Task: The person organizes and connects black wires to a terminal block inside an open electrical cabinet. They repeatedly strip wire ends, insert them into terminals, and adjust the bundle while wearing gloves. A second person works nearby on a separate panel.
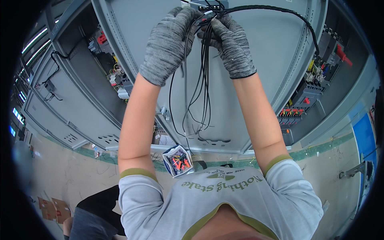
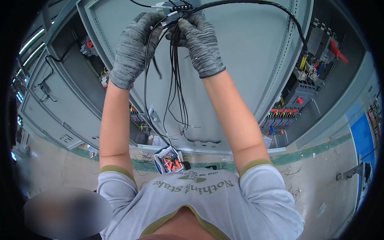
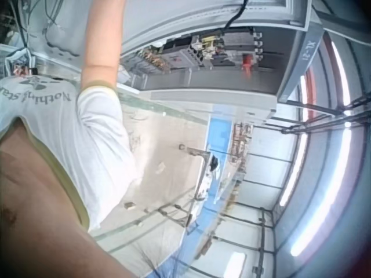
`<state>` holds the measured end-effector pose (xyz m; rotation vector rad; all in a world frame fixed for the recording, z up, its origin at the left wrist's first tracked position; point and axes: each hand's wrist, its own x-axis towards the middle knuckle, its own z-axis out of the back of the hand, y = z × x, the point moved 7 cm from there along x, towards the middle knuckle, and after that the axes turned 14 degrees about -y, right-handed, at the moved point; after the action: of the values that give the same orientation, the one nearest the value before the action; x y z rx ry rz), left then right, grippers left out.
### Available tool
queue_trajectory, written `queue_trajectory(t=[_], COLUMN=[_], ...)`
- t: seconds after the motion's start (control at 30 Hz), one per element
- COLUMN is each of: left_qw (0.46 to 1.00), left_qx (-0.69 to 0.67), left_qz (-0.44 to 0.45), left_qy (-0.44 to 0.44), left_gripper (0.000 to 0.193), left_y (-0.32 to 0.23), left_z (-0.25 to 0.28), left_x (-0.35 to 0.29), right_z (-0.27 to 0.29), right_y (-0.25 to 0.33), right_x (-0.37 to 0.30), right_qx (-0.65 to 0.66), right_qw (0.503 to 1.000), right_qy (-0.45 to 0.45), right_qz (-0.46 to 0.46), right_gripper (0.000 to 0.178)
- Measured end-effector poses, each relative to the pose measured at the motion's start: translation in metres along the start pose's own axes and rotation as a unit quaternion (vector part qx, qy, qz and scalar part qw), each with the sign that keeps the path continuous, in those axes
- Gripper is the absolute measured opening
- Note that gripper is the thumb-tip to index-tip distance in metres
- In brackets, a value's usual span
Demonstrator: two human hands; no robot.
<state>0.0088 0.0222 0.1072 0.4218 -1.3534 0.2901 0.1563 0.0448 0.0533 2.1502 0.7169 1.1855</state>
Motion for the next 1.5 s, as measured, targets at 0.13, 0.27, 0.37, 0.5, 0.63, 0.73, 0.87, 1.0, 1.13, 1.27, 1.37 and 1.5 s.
queue_trajectory(t=[0.13,0.27,0.37,0.5,0.63,0.73,0.87,1.0,1.13,1.27,1.37,1.5], left_qw=[0.994,0.987,0.986,0.986,0.983,0.982,0.986,0.985,0.969,0.951,0.948,0.94], left_qx=[0.037,0.067,-0.047,-0.051,-0.013,0.017,0.02,-0.044,-0.125,-0.197,-0.217,-0.251], left_qz=[-0.059,-0.117,-0.106,-0.074,-0.114,-0.135,-0.131,-0.145,-0.176,-0.169,-0.133,-0.113], left_qy=[0.082,0.082,0.122,0.137,0.141,0.131,0.103,0.082,0.117,0.169,0.193,0.203], left_gripper=[0.025,0.024,0.028,0.028,0.023,0.023,0.023,0.028,0.031,0.034,0.034,0.031], left_y=[0.0,-0.002,-0.019,-0.008,0.005,0.007,0.001,0.005,0.008,0.012,0.026,0.03], left_z=[-0.011,-0.01,-0.002,-0.003,-0.017,-0.02,-0.019,-0.021,-0.027,-0.036,-0.044,-0.053], left_x=[0.005,0.017,0.031,0.039,0.033,0.027,0.028,0.029,0.03,0.029,0.021,0.013], right_z=[0.001,-0.006,-0.01,-0.011,-0.01,-0.006,-0.008,-0.007,-0.001,0.007,0.011,0.013], right_y=[0.005,0.005,0.003,0.002,0.001,-0.002,0.006,0.012,0.01,0.006,0.006,0.004], right_x=[-0.002,-0.005,-0.008,-0.01,-0.007,-0.008,-0.011,-0.016,-0.018,-0.017,-0.019,-0.022], right_qx=[-0.021,0.044,0.077,0.111,0.113,0.113,0.113,0.11,0.105,0.08,0.054,0.03], right_qw=[0.999,0.999,0.996,0.993,0.991,0.991,0.991,0.992,0.991,0.99,0.989,0.991], right_qy=[-0.014,-0.003,0.023,0.006,0.013,0.02,0.015,0.024,0.043,0.06,0.068,0.07], right_qz=[0.032,0.003,-0.035,-0.048,-0.072,-0.067,-0.065,-0.057,-0.073,-0.099,-0.117,-0.108], right_gripper=[0.019,0.021,0.029,0.018,0.011,0.009,0.013,0.013,0.014,0.014,0.014,0.022])
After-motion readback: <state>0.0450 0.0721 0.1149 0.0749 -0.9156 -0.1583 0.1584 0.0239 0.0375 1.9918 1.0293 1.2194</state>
